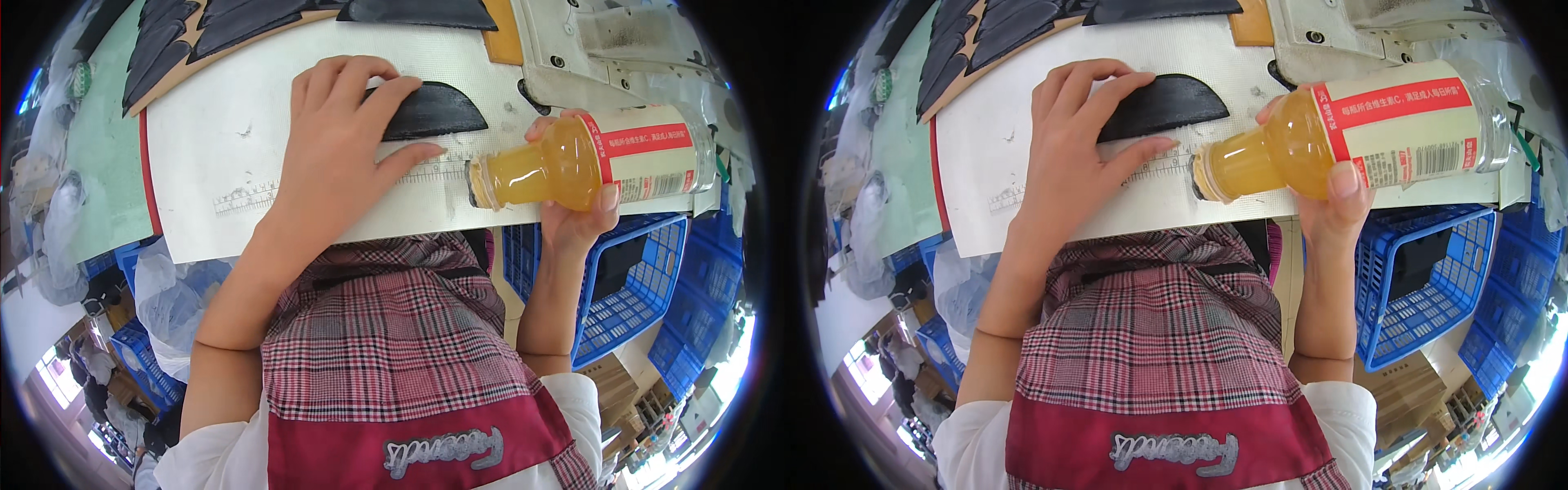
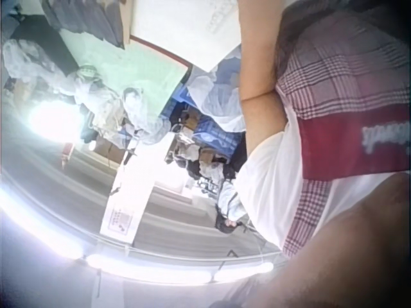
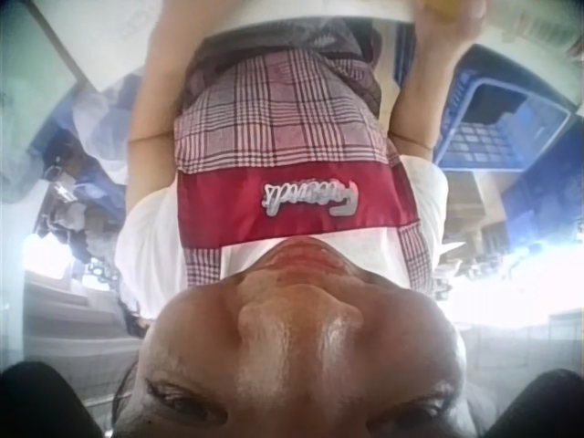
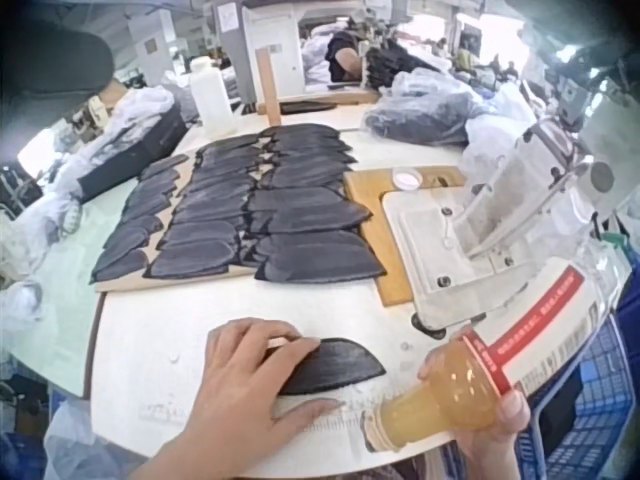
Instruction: The person applies liquid adhesive from a plastic bottle to the edges of black semi-circular fabric pieces. They pick up each piece, apply the liquid along the curved edge, and place it back on a stack. The person also handles a plastic bag containing additional pieces.
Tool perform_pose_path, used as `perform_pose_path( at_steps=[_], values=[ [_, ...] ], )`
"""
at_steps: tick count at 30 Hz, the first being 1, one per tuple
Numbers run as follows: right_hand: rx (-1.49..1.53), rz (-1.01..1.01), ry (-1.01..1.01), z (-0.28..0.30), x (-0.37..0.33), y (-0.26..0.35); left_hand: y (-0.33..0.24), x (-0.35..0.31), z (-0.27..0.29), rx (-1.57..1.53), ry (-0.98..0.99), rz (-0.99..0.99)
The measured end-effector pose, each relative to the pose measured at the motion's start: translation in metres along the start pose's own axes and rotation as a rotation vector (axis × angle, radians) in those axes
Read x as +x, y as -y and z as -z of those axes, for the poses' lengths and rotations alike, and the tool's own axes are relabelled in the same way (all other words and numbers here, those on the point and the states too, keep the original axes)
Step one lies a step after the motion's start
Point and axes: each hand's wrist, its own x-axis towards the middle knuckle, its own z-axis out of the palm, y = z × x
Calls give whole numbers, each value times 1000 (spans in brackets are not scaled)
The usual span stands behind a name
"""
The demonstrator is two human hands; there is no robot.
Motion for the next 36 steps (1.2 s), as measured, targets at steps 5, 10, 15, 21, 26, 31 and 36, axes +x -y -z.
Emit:
perform_pose_path(
  at_steps=[5, 10, 15, 21, 26, 31, 36],
  values=[
    [41, -40, 3, 0, 1, 1, -4, 9, 1, -10, 30, -29],
    [71, -52, 16, -1, 0, 2, -3, 10, 4, -6, 25, -22],
    [42, 0, 68, 4, 1, -2, -1, 10, 3, -19, -2, -31],
    [90, -161, 212, 15, 5, 0, 2, 13, 0, -60, -49, -70],
    [108, -385, 194, -9, 9, 13, -4, 11, 9, -48, -24, -57],
    [73, -415, 77, -30, 7, 17, -8, 10, 18, -210, 25, -11],
    [59, -442, 53, -31, 8, 18, 20, 31, 13, -330, -14, 45]
  ],
)
